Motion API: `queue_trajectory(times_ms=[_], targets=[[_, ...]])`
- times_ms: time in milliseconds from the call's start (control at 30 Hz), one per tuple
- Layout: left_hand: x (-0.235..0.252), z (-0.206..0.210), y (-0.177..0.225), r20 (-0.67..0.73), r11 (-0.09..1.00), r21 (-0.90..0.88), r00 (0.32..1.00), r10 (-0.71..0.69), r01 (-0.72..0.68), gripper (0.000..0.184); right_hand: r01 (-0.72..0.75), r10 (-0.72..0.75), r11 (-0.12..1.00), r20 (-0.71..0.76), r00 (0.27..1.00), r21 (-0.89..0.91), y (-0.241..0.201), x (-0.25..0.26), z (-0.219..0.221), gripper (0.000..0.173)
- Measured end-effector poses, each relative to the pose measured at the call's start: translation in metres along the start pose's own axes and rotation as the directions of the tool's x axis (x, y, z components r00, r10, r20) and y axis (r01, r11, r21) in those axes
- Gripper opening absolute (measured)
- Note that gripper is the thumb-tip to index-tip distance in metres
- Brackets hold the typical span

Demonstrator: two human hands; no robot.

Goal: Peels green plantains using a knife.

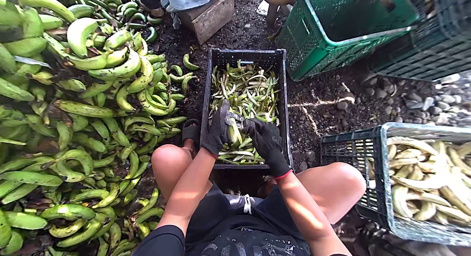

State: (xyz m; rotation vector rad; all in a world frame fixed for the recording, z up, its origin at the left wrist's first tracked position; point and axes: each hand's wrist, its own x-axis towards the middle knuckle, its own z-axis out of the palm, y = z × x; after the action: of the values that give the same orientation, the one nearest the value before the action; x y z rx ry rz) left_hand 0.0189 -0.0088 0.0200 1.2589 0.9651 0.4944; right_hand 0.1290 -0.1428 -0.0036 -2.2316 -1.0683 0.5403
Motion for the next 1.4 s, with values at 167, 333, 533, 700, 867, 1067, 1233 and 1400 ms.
queue_trajectory(times_ms=[167,333,533,700,867,1067,1233,1400], targets=[[-0.011,0.000,-0.008,0.198,0.955,0.247,0.973,0.117,-0.165,0.056,-0.154,0.113,0.946,0.156,0.981,0.285,0.006,0.009,-0.005,0.078],[0.007,-0.009,0.000,0.239,0.944,-0.322,0.971,0.006,0.073,0.058,-0.070,0.071,0.964,0.006,0.997,0.255,0.008,0.005,-0.007,0.072],[0.022,-0.011,0.016,0.323,0.773,-0.586,0.945,-0.053,0.244,0.050,0.282,-0.291,0.955,-0.120,0.949,-0.091,0.018,-0.018,-0.005,0.060],[0.016,-0.001,0.001,0.160,0.960,-0.263,0.986,-0.052,0.094,0.046,0.073,-0.073,0.997,-0.021,0.997,-0.017,0.002,-0.019,-0.007,0.050],[-0.004,0.012,0.006,0.131,0.985,0.086,0.982,0.134,-0.146,0.052,-0.217,0.176,0.939,0.168,0.970,0.267,0.002,0.020,-0.009,0.066],[0.014,-0.007,0.012,0.209,0.931,-0.363,0.970,0.121,-0.038,0.050,0.092,-0.085,0.982,-0.045,0.995,0.166,0.011,-0.005,-0.027,0.065],[0.016,-0.008,0.019,0.227,0.910,-0.402,0.974,-0.006,0.099,0.055,0.300,-0.306,0.949,-0.050,0.951,-0.094,0.021,-0.020,-0.031,0.054],[0.016,-0.002,-0.005,0.129,0.977,0.052,0.972,0.198,-0.206,0.056,-0.035,0.032,0.995,0.043,0.999,0.091,0.010,0.005,-0.021,0.053]])
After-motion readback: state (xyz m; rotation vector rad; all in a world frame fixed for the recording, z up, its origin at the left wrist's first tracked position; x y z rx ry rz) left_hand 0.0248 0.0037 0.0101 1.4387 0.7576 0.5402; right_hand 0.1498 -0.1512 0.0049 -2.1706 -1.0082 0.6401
